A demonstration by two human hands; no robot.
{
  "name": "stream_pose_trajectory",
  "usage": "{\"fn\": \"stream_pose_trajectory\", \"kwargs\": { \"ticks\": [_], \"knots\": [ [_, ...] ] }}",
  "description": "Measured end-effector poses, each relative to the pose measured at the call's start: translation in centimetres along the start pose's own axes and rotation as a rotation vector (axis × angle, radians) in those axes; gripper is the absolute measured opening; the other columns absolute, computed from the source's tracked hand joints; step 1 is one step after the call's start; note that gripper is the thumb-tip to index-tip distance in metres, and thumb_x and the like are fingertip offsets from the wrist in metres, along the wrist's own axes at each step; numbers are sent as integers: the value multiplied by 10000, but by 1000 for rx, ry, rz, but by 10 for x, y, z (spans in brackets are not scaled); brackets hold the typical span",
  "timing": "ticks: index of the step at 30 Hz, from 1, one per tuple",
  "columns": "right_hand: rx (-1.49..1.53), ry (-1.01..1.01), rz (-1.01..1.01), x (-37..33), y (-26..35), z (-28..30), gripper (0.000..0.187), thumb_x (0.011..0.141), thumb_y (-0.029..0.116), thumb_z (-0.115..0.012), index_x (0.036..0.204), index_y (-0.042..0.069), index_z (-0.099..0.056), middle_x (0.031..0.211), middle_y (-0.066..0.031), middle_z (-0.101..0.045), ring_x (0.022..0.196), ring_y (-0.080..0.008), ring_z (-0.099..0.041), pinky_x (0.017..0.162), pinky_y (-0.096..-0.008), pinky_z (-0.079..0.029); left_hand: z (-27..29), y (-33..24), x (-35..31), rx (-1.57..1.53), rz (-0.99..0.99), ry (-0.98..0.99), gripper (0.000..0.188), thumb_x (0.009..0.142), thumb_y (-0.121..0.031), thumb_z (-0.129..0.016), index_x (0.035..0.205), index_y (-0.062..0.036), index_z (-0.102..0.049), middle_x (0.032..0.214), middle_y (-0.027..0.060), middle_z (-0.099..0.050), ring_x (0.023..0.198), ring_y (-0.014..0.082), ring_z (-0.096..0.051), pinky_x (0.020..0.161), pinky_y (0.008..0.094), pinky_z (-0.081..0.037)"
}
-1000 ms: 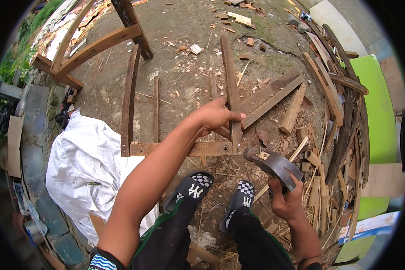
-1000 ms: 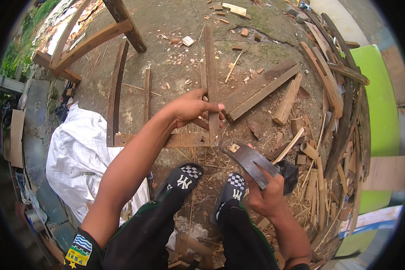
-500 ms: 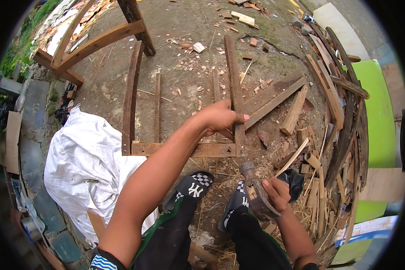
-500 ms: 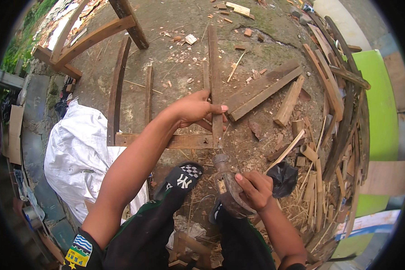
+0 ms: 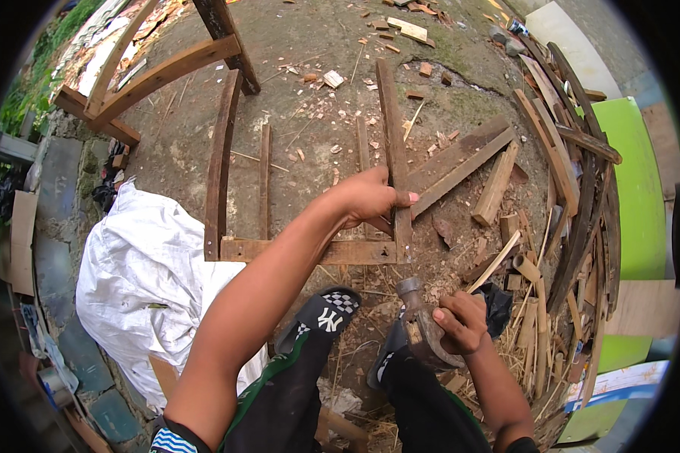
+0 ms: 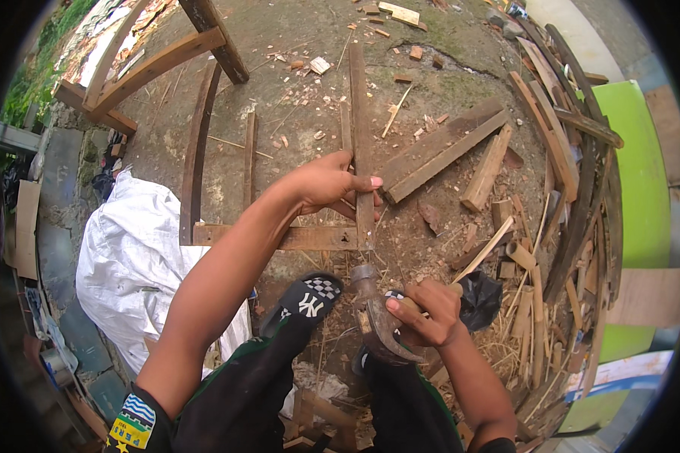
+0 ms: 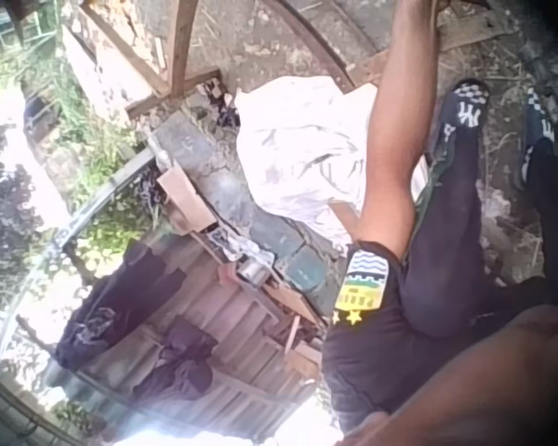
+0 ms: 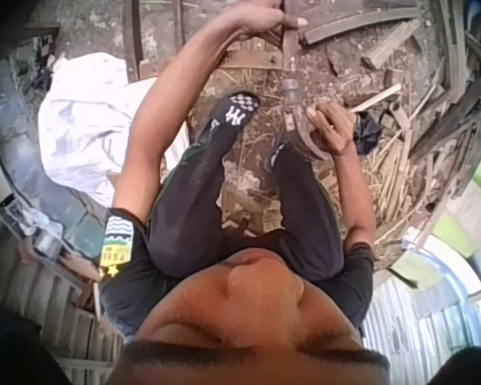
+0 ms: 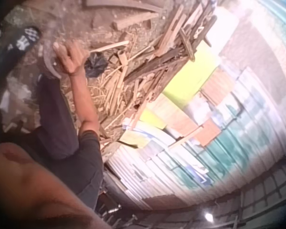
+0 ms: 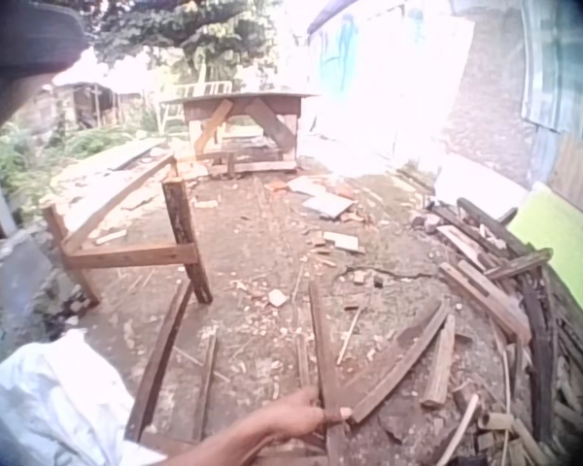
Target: The person assembles a wooden frame by aligning planks and driving nails with a hammer. They repeatedly position the pieces, insert nails, and strike them until the frame is secured.
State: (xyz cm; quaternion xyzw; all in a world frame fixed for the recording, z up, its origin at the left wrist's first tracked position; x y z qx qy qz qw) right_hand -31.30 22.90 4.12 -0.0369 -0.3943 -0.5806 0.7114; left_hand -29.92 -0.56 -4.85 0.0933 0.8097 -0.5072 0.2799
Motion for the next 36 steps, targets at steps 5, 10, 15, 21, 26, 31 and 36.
{"fn": "stream_pose_trajectory", "kwargs": {
  "ticks": [5,10,15,21,26,31,36],
  "knots": [
    [15,15,-24,-1,-2,0,500,710,-72,-730,1206,-29,-676,835,-158,-663,605,-268,-617,509,-343,-475,2,-3,-3,-22,7,-3,547,998,-152,-706,1388,53,-382,1081,221,-716,929,357,-765,795,505,-657],
    [-69,-12,-47,1,-3,3,613,653,33,-774,1262,30,-702,803,-114,-639,578,-251,-610,506,-339,-478,-1,0,-5,21,-19,-28,524,1008,-167,-696,1376,51,-392,1082,215,-722,942,354,-767,807,507,-651],
    [-65,-20,-234,-7,-6,12,498,724,25,-742,1210,-74,-697,984,-198,-716,772,-304,-720,685,-358,-589,1,-4,-6,3,11,3,537,1009,-173,-696,1377,52,-377,1080,225,-721,951,357,-766,817,512,-653],
    [80,61,-488,-5,-4,28,320,805,-44,-640,1120,-48,-696,1184,-253,-690,1057,-376,-707,899,-394,-565,-1,-4,-6,-7,18,2,546,1011,-172,-692,1382,51,-360,1084,222,-711,959,361,-763,829,518,-658],
    [138,122,-525,32,2,35,180,1026,42,-514,1137,-48,-623,892,-80,-606,741,-157,-553,639,-310,-454,-2,-6,-9,8,15,3,531,1013,-174,-688,1383,41,-375,1073,206,-710,966,349,-763,821,512,-661],
    [125,115,-582,49,6,49,252,918,-47,-601,1163,-62,-654,1150,-224,-657,980,-330,-653,821,-383,-520,-2,-6,-9,29,-5,15,519,1010,-185,-694,1375,36,-398,1072,195,-711,969,335,-764,816,515,-660],
    [4,177,-415,72,16,46,227,960,-26,-588,1182,-48,-633,1145,-250,-696,893,-362,-703,794,-403,-544,-2,-6,-7,17,-12,3,530,1002,-184,-707,1374,37,-401,1062,196,-716,961,337,-765,810,512,-660]
  ]
}}
Point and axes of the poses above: each hand's wrist, its own x-axis towards the middle knuckle, its own z-axis out of the back of the hand, y = z × x, the point moved 8 cm from there along x, towards the middle knuckle
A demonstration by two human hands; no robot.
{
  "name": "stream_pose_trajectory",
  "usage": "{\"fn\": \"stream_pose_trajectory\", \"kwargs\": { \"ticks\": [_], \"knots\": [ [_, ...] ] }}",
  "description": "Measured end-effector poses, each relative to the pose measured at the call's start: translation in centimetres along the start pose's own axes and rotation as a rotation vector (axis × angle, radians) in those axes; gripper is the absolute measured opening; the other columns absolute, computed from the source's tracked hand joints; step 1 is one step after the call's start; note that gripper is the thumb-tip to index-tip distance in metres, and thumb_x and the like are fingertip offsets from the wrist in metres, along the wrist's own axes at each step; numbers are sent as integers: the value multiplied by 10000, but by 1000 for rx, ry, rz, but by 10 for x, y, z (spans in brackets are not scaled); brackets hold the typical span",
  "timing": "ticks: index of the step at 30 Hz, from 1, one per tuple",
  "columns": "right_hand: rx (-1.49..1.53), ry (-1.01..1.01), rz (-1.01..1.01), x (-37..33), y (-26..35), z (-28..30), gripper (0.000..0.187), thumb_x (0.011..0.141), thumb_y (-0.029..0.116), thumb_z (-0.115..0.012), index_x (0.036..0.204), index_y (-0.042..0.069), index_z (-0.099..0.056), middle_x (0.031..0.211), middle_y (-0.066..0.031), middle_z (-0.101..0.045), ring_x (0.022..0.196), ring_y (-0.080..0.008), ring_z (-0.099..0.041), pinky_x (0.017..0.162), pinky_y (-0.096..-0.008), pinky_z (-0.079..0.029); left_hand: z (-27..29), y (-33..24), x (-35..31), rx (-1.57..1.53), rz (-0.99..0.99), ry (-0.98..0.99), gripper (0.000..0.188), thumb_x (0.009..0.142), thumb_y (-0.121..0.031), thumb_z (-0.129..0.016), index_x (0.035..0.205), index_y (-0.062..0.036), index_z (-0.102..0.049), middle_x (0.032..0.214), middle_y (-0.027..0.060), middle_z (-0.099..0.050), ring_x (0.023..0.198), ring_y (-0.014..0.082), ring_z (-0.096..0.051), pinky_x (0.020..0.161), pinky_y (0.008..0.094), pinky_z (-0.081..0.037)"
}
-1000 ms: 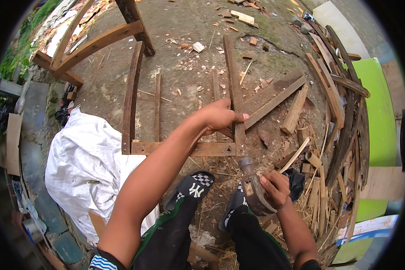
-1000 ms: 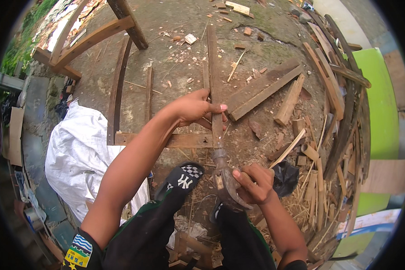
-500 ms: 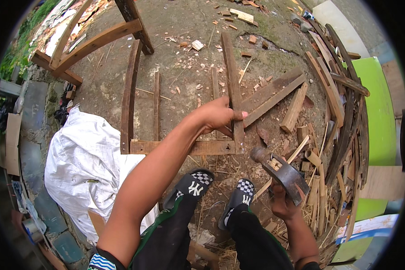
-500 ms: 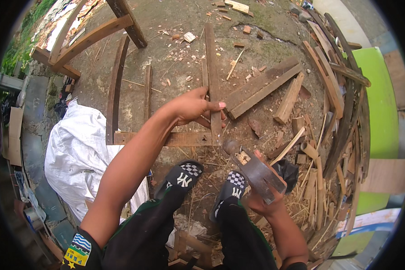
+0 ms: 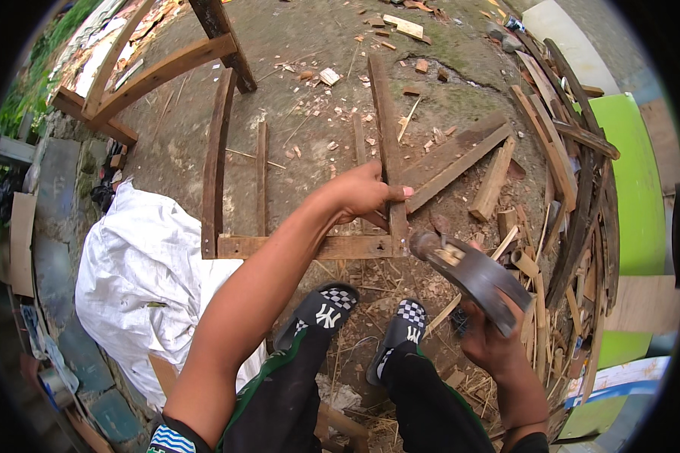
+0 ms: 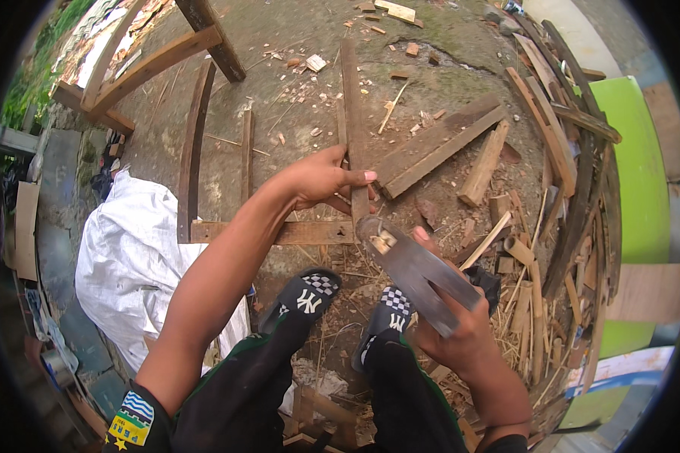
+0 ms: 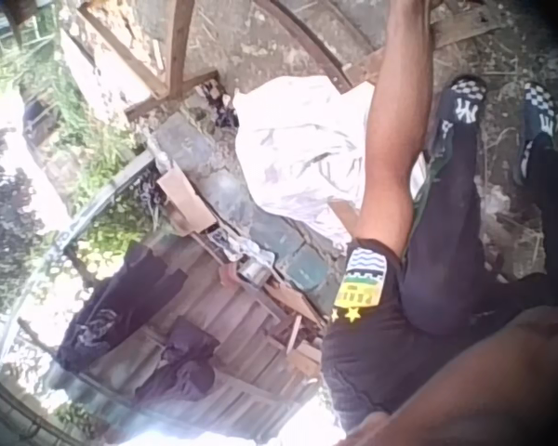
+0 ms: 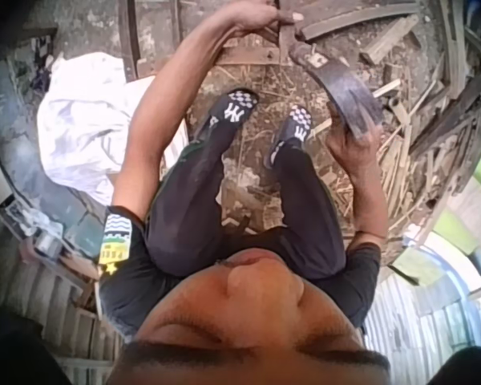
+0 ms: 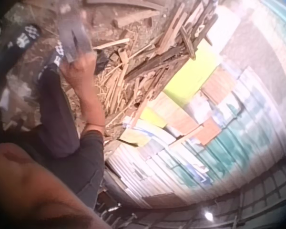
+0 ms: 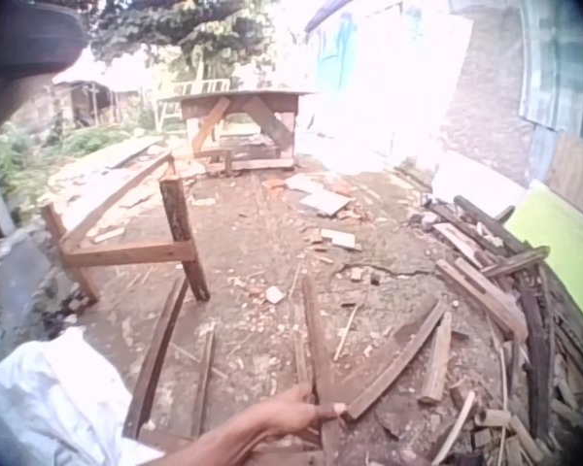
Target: The person assembles a wooden frame by aligning planks and driving nails with a hammer. They repeatedly position the pieces, insert nails, and strike them until the frame is secured.
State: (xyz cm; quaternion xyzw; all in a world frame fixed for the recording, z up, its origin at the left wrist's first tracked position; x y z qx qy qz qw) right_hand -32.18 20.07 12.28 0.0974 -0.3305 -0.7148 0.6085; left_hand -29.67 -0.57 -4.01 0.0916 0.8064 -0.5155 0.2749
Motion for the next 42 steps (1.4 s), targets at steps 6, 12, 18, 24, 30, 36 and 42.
{"fn": "stream_pose_trajectory", "kwargs": {
  "ticks": [6,12,18,24,30,36,42],
  "knots": [
    [-53,115,-10,9,6,-3,418,769,-71,-620,1179,-17,-679,1370,-282,-619,1134,-400,-701,895,-437,-585,1,0,-1,15,3,-16,528,999,-186,-713,1361,45,-405,1081,208,-713,962,344,-765,821,508,-660],
    [-133,79,178,-3,2,-15,530,690,-56,-697,1216,2,-683,1436,-281,-592,1067,-385,-739,827,-409,-621,0,0,1,5,-7,-8,536,994,-188,-720,1357,56,-409,1034,210,-729,961,345,-765,811,502,-658],
    [-68,13,-10,-3,-1,-5,277,893,-43,-622,1167,-43,-664,1209,-270,-690,1115,-420,-707,950,-475,-552,5,4,2,10,-4,-28,543,985,-184,-732,1353,63,-417,1052,207,-735,934,337,-767,791,497,-656],
    [-196,92,100,-20,-13,-24,661,757,-9,-735,1401,19,-588,1213,-186,-713,916,-331,-749,745,-379,-632,4,5,8,-8,-29,-15,535,986,-171,-728,1352,67,-418,1058,216,-731,929,342,-767,803,509,-656],
    [-152,9,25,-14,-7,-14,786,725,14,-760,1477,2,-530,1181,-165,-731,835,-305,-752,704,-361,-618,3,2,1,-14,-10,-24,534,986,-164,-727,1357,63,-418,1067,216,-729,930,345,-769,804,513,-656],
    [-39,100,-4,-25,-22,-37,237,912,-45,-640,1147,-56,-665,1300,-302,-669,1157,-474,-687,1004,-435,-552,3,3,4,-25,-4,-5,537,987,-181,-727,1361,46,-416,1058,212,-733,927,345,-770,805,509,-653],
    [-137,12,38,-18,-19,-20,472,762,-44,-685,1230,10,-674,1372,-210,-650,1000,-372,-719,784,-368,-599,4,1,1,38,3,-5,503,1001,-186,-709,1344,40,-417,1055,202,-736,926,342,-772,797,492,-654]
  ]
}}
Point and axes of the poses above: each hand's wrist, its own x-axis towards the middle knuckle, its own z-axis out of the back of the hand, y = z × x, the point moved 8 cm from there along x, towards the middle knuckle
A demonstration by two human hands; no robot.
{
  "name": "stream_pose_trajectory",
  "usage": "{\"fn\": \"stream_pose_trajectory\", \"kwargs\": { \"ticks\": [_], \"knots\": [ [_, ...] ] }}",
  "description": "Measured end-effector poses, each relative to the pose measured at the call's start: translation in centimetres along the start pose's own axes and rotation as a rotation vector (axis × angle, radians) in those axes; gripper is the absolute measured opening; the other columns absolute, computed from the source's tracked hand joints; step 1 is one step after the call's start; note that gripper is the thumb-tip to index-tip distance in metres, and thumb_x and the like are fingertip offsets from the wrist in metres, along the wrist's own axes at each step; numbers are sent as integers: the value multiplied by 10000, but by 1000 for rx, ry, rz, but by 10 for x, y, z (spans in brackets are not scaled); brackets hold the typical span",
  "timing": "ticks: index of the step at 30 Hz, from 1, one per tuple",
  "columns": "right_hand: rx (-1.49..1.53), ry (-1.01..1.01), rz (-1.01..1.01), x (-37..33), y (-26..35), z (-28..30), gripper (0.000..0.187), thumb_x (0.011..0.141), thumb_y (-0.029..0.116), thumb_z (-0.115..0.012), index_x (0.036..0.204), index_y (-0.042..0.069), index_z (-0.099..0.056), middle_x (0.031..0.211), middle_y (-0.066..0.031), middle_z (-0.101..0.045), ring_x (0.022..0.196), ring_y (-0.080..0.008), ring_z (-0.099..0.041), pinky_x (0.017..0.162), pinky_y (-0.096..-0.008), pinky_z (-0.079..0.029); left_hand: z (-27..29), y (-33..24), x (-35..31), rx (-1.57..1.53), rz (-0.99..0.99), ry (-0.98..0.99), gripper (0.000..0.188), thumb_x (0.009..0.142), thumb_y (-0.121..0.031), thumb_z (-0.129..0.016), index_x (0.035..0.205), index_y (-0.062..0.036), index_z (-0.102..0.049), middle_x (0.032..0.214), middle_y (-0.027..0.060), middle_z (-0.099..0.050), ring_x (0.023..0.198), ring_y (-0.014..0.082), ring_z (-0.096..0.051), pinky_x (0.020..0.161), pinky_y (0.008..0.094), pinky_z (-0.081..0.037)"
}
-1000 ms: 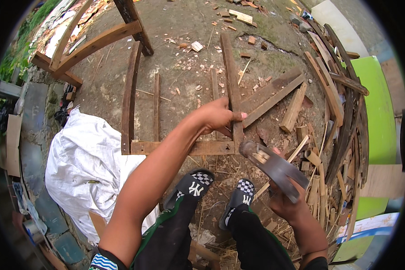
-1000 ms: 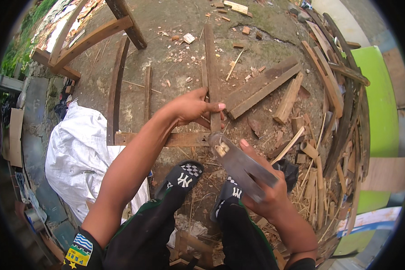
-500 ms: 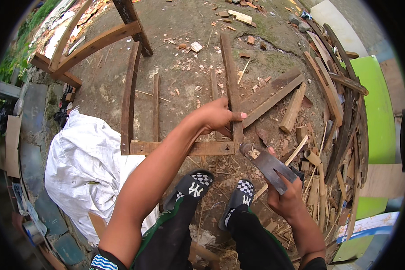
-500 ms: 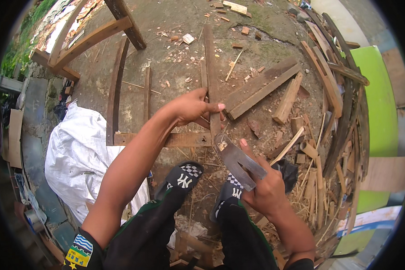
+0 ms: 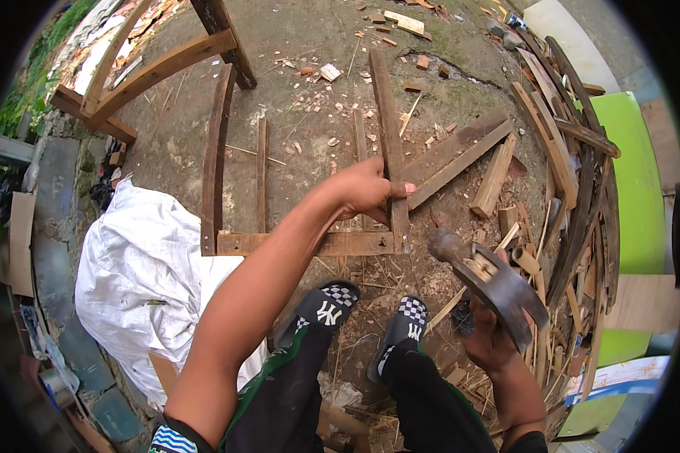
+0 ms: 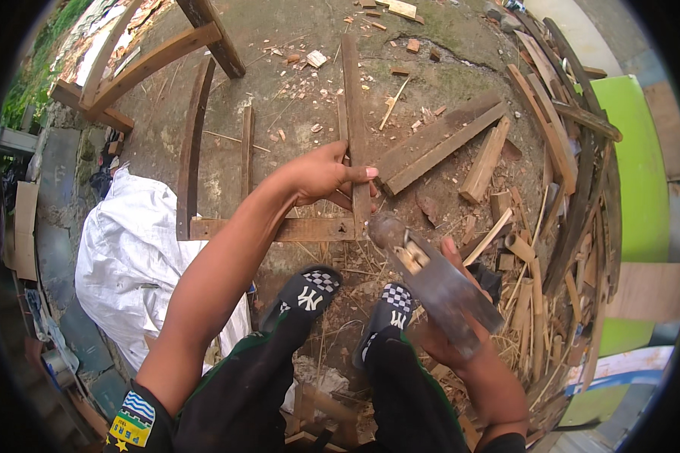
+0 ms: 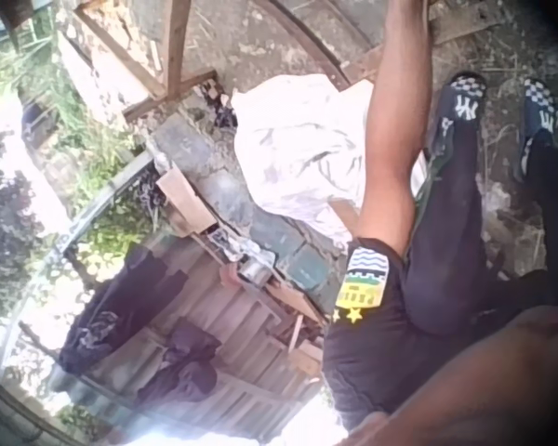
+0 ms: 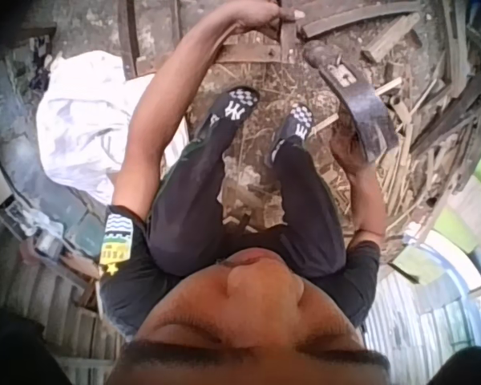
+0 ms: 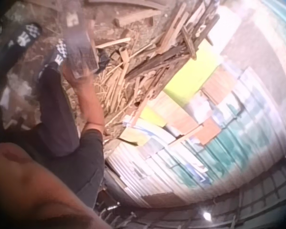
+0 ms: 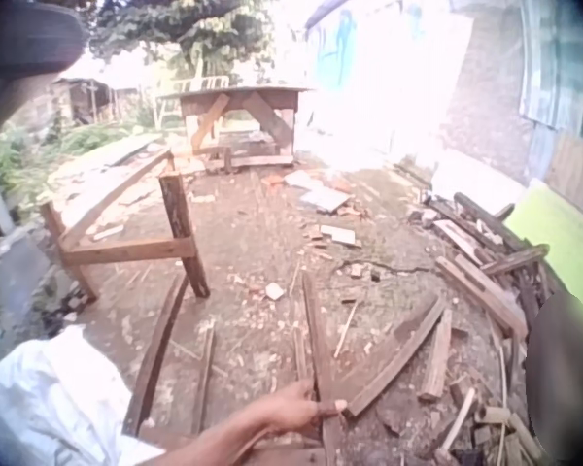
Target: The person assembles a wooden frame by aligning planks and driving nails with a hammer. They repeatedly position the pieces, insert nails, and strike them until the frame is secured.
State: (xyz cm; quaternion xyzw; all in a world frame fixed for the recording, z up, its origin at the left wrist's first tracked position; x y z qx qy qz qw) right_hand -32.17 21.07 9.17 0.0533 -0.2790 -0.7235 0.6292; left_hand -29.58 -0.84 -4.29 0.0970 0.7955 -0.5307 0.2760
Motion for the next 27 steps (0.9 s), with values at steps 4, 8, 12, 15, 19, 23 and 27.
{"fn": "stream_pose_trajectory", "kwargs": {
  "ticks": [4,8,12,15,19,23,27],
  "knots": [
    [48,60,-44,-13,1,-12,370,844,-84,-674,1208,-18,-668,1347,-295,-644,1133,-428,-701,940,-407,-573,-1,0,1,-5,-2,11,494,1003,-185,-706,1338,35,-417,1049,203,-737,929,338,-773,791,487,-654],
    [48,48,-36,-4,-1,-13,469,758,-39,-713,1222,3,-658,1426,-237,-614,1024,-363,-734,818,-376,-604,1,-2,0,-9,-2,10,514,993,-210,-725,1340,33,-433,1052,190,-741,929,320,-771,797,481,-650],
    [33,7,0,2,5,0,464,777,1,-724,1235,-1,-644,1380,-211,-641,1018,-351,-739,793,-348,-610,1,-1,-1,31,-11,-8,530,985,-229,-739,1343,33,-450,1064,174,-745,931,303,-765,802,467,-644],
    [96,63,-110,1,3,-9,306,872,-19,-684,1176,-20,-650,1274,-241,-676,1077,-400,-723,847,-362,-596,-1,-2,-2,10,-4,-2,533,984,-225,-741,1350,31,-450,1068,172,-746,941,295,-763,800,459,-643],
    [126,48,-111,2,-7,-13,307,875,-47,-682,1178,-33,-639,1337,-273,-655,1040,-425,-724,869,-398,-593,2,-1,0,-21,15,-9,531,985,-214,-739,1359,23,-445,1073,174,-746,943,288,-762,794,457,-643],
    [220,-143,-112,4,-1,11,427,864,-12,-699,1283,-28,-620,1318,-227,-676,1023,-383,-734,858,-394,-598,4,0,-2,1,4,-7,532,992,-200,-726,1371,23,-427,1077,179,-742,939,312,-767,805,463,-647],
    [365,-89,-384,-22,-12,-4,237,925,-52,-647,1159,-18,-670,1208,-258,-706,1085,-425,-715,874,-399,-582,0,-1,-2,-11,8,15,532,994,-206,-724,1372,21,-426,1077,178,-741,951,309,-765,814,467,-651]
  ]
}}
Point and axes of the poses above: each hand's wrist, its own x-axis towards the middle knuckle, its own z-axis out of the back of the hand, y = z × x, the point moved 8 cm from there along x, towards the middle knuckle
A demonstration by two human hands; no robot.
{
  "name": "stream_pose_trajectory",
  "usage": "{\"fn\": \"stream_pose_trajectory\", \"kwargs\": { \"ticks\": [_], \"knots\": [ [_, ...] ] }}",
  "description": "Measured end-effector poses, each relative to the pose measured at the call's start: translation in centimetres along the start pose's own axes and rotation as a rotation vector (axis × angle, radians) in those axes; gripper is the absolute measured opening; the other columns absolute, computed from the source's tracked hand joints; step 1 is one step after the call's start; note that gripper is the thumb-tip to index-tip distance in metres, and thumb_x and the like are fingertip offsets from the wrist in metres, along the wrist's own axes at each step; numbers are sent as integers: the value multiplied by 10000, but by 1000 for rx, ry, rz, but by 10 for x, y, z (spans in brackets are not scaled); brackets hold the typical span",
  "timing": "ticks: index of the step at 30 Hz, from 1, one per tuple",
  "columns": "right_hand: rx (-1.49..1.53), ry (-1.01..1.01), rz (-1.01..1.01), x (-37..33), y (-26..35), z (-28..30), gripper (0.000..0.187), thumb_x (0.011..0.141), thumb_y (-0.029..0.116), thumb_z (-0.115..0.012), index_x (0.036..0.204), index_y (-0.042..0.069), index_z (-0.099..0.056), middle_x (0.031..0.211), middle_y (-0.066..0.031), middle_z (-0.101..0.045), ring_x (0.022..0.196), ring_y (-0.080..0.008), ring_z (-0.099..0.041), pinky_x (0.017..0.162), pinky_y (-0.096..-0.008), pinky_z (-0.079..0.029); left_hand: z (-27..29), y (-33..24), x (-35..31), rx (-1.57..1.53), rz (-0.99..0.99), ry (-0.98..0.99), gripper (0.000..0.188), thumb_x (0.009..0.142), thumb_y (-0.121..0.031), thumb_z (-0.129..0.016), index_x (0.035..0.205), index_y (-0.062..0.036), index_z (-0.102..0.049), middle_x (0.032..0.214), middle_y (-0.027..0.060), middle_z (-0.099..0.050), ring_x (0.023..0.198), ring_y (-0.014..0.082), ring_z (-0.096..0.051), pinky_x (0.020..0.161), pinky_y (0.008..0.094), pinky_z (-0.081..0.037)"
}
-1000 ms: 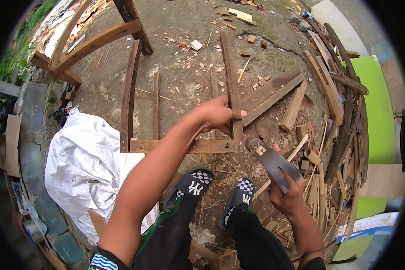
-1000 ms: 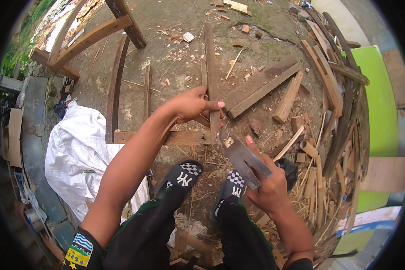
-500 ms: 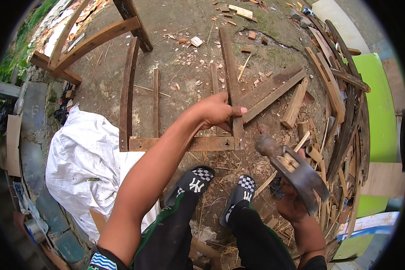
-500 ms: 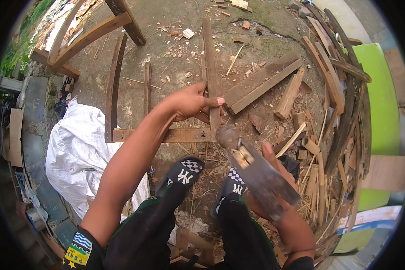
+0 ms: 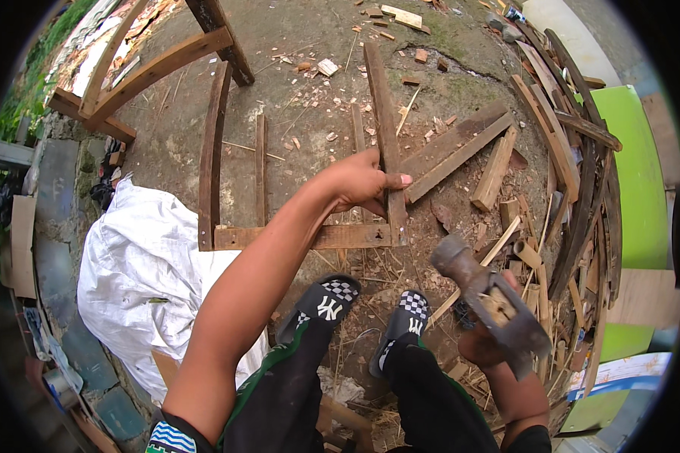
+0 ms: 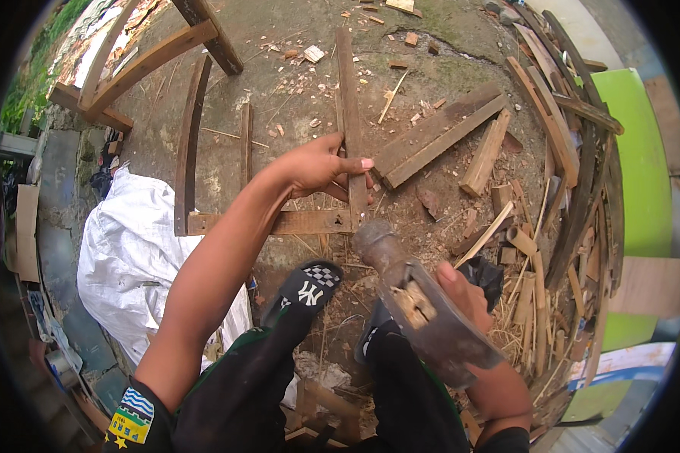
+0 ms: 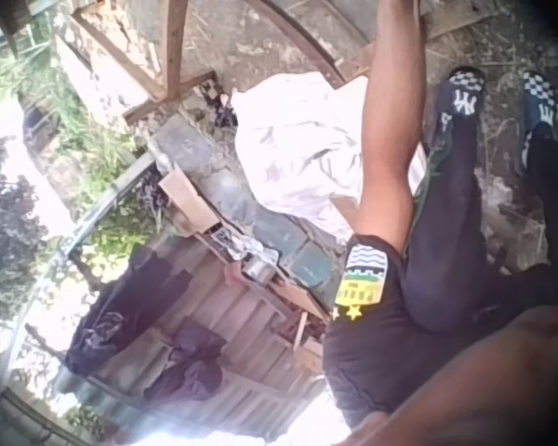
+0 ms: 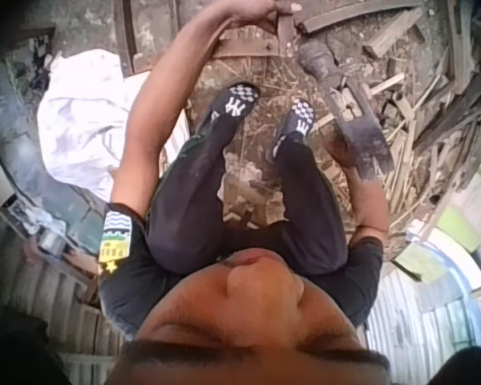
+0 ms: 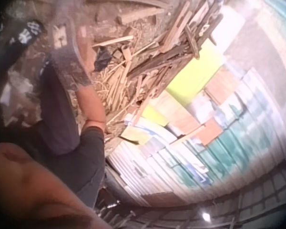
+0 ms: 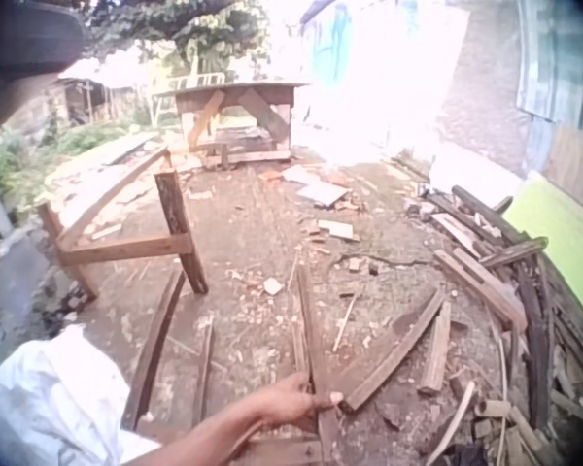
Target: The person assembles a wooden frame by aligning planks and driving nails with a hammer. They repeatedly position the pieces, insert nails, and strike them until the frame is secured.
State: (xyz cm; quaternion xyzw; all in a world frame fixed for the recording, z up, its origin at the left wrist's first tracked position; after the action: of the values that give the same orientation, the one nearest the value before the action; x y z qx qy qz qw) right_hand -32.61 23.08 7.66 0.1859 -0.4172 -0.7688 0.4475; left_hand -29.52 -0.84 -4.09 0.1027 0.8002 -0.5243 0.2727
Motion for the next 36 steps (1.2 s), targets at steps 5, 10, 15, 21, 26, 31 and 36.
{"fn": "stream_pose_trajectory", "kwargs": {
  "ticks": [5,10,15,21,26,31,36],
  "knots": [
    [-251,84,251,23,11,-11,234,904,-64,-656,1135,-33,-666,1195,-272,-709,1014,-443,-716,851,-388,-572,2,-5,1,24,-14,-27,526,1001,-211,-714,1375,13,-421,1085,185,-737,961,324,-766,815,475,-650],
    [-299,117,336,21,22,-9,561,766,-32,-717,1318,6,-626,1364,-220,-656,1039,-397,-723,861,-421,-609,2,1,1,10,-21,-19,534,1001,-200,-710,1380,19,-404,1084,199,-735,959,346,-769,829,483,-650],
    [-245,108,292,18,3,-18,539,724,-66,-696,1258,4,-670,1340,-252,-659,1003,-421,-717,811,-398,-600,1,-1,1,-10,13,-16,530,1000,-202,-713,1375,23,-413,1084,198,-738,967,327,-765,845,485,-651],
    [-314,80,462,25,49,3,519,723,-29,-738,1238,10,-686,1356,-234,-645,1002,-352,-734,840,-400,-618,6,1,3,21,-22,-34,524,995,-213,-721,1352,35,-428,1069,197,-742,945,326,-770,827,476,-655],
    [-347,148,304,19,9,-20,533,801,-20,-723,1325,7,-632,1223,-215,-696,953,-377,-729,784,-389,-611,3,-1,0,14,-2,-38,513,992,-228,-729,1351,17,-458,1057,180,-749,972,280,-760,805,452,-650],
    [-290,166,251,22,14,-16,320,882,-52,-670,1201,-27,-659,1283,-290,-670,1090,-460,-713,905,-403,-592,9,2,-2,17,-26,-55,529,993,-232,-729,1365,20,-449,1068,183,-747,948,285,-765,795,455,-647],
    [-296,123,396,12,14,-15,263,933,13,-691,1189,-19,-641,1215,-283,-689,1091,-465,-713,932,-405,-585,1,-2,-1,24,3,-23,538,996,-237,-726,1372,23,-444,1075,182,-742,976,280,-754,818,470,-645]
  ]
}}
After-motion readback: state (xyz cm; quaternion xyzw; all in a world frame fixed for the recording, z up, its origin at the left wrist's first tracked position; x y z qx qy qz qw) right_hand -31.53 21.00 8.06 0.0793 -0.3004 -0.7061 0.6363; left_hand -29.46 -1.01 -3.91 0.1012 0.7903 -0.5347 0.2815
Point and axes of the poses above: each hand's wrist, its own x-axis towards the middle knuckle, its own z-axis out of the back of the hand, y = z × x, the point moved 8 cm from there along x, towards the middle knuckle
